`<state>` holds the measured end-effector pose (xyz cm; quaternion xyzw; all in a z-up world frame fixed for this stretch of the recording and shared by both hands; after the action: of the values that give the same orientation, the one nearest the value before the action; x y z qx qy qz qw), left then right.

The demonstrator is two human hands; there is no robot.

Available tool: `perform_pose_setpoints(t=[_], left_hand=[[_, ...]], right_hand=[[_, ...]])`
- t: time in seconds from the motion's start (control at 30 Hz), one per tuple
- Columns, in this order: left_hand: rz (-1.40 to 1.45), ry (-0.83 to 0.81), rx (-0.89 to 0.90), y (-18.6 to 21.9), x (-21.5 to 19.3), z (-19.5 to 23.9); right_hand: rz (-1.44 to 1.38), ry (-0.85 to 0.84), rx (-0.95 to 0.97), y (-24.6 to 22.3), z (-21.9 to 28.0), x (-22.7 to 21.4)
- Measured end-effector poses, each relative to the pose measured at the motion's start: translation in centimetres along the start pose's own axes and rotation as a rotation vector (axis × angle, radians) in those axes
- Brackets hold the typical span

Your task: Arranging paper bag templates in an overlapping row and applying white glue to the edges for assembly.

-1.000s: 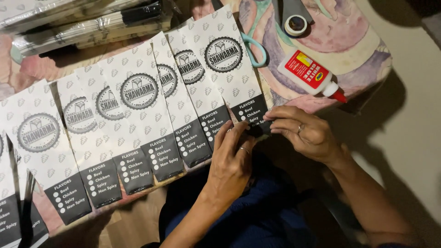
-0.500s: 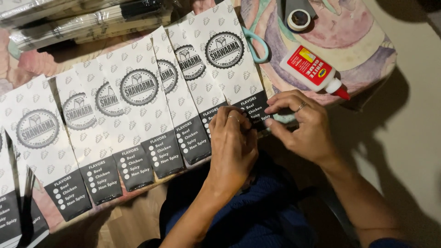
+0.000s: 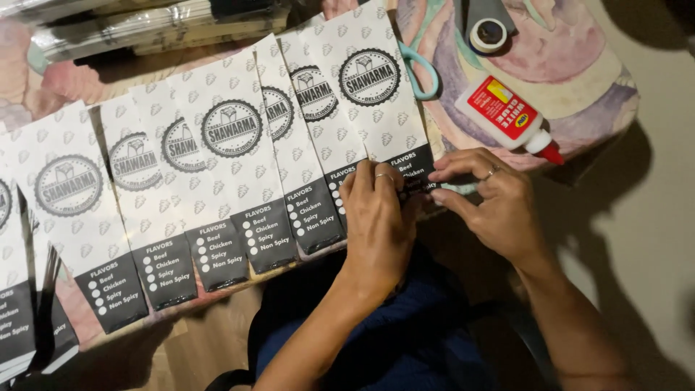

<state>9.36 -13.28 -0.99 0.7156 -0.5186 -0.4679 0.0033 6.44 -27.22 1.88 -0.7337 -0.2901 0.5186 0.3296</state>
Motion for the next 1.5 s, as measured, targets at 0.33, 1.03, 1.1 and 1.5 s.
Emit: perform_pose_setpoints(t=[0.33,1.03,1.1,1.5], left_hand=[[0.127,-0.123,-0.067,-0.2,0.1,0.7],[-0.004,0.089,0.191,1.2,-8.4,4.7],[0.008,0.085,0.207,1.2,-8.2,4.8],[0.033,0.062,0.331,1.9,-8.2,4.9]], right_hand=[[0.082,0.1,-0.073,-2.1,1.3,0.2],[0.002,-0.233,-0.423,-5.2,3.1,5.9],[0.005,-0.228,-0.441,-5.1,3.1,5.6],[-0.019,-0.219,-0.45,-4.4,3.3,5.2]])
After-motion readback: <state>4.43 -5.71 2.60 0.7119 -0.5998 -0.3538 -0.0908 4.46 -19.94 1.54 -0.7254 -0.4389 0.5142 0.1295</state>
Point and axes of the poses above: each hand's wrist, its own z-axis away from the middle knuckle, its own x-axis out of the palm, y = z × x, the point moved 9 cm from there along -z, towards the middle knuckle, and after that the axes turned 14 degrees about x, right-handed, at the moved point
